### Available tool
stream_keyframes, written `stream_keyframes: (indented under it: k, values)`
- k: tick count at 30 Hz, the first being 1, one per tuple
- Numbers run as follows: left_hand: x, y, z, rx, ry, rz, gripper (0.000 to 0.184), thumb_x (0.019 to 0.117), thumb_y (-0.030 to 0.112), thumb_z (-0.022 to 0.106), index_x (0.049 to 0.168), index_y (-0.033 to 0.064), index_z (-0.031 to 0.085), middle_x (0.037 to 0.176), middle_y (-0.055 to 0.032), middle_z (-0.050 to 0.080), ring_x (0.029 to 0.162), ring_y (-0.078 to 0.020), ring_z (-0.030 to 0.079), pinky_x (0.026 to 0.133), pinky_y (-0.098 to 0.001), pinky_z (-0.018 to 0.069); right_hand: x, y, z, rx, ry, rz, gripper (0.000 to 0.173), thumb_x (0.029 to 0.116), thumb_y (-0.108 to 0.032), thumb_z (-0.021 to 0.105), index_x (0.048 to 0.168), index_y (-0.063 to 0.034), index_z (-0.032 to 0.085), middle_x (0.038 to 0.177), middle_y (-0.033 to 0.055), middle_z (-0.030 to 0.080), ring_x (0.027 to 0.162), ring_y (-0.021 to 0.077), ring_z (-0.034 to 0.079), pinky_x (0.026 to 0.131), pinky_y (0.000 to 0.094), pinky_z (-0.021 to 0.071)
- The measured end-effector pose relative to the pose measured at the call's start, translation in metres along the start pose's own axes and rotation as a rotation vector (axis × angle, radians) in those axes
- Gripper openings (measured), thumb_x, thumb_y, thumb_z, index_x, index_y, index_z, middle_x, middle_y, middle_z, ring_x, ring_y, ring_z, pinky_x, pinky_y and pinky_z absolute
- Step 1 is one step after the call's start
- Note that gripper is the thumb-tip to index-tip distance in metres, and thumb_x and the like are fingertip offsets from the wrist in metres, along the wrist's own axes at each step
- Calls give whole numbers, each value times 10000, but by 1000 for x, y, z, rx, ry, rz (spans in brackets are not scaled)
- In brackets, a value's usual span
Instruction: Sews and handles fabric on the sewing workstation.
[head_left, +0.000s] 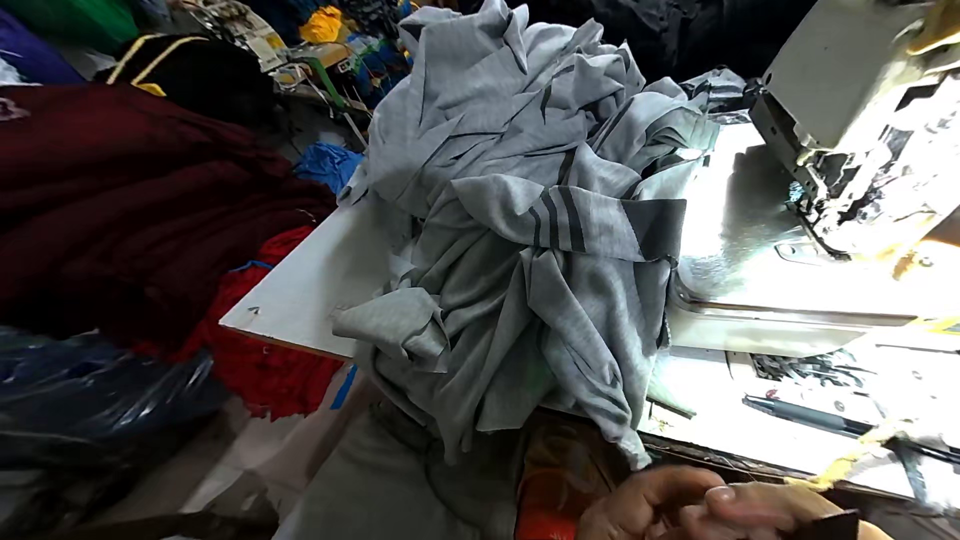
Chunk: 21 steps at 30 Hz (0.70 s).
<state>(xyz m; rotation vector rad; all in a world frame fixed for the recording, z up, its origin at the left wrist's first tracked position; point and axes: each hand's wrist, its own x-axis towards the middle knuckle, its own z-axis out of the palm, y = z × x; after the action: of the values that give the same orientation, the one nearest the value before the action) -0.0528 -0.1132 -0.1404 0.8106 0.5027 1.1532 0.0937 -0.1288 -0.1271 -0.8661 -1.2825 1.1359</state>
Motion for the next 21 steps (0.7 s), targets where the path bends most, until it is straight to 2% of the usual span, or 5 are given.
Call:
stream_keyframes:
  k: [2, 8, 13, 21]
  values:
    - [-1, 4, -1, 64, -7, -5, 194, 1003, 114, 596, 1129, 135, 743, 1076, 169, 732, 1009, 77, 652, 922, -173, 534, 0, 0, -1, -4, -10, 0, 193, 1013, -90, 622, 1185, -120, 702, 1137, -120, 749, 928, -89, 666, 735, 109, 542]
    - [-1, 6, -3, 174, 18, -61, 157, 999, 62, 591, 1009, 120, 737, 973, 157, 725, 921, 72, 650, 849, -177, 540, 1, 3, -4, -41, -17, -5, 186, 1012, -74, 615, 1180, -81, 695, 1094, -97, 749, 849, -97, 643, 703, 103, 525]
    - [-1, 3, -4, 105, -8, -53, 158, 1004, 101, 595, 1041, 169, 734, 1012, 179, 716, 958, 82, 641, 871, -172, 533, 1, 2, -5, -55, -31, 6, 178, 1017, -91, 611, 1170, -60, 696, 1093, -89, 755, 868, -101, 649, 732, 105, 529]
    - [-4, -2, -1, 47, 29, -51, 177, 1014, 133, 584, 1073, 200, 737, 1045, 173, 726, 985, 63, 656, 893, -183, 541, 0, 3, -3, -23, 12, 16, 213, 1008, -54, 609, 1195, -94, 702, 1114, -107, 755, 876, -88, 661, 731, 117, 541]
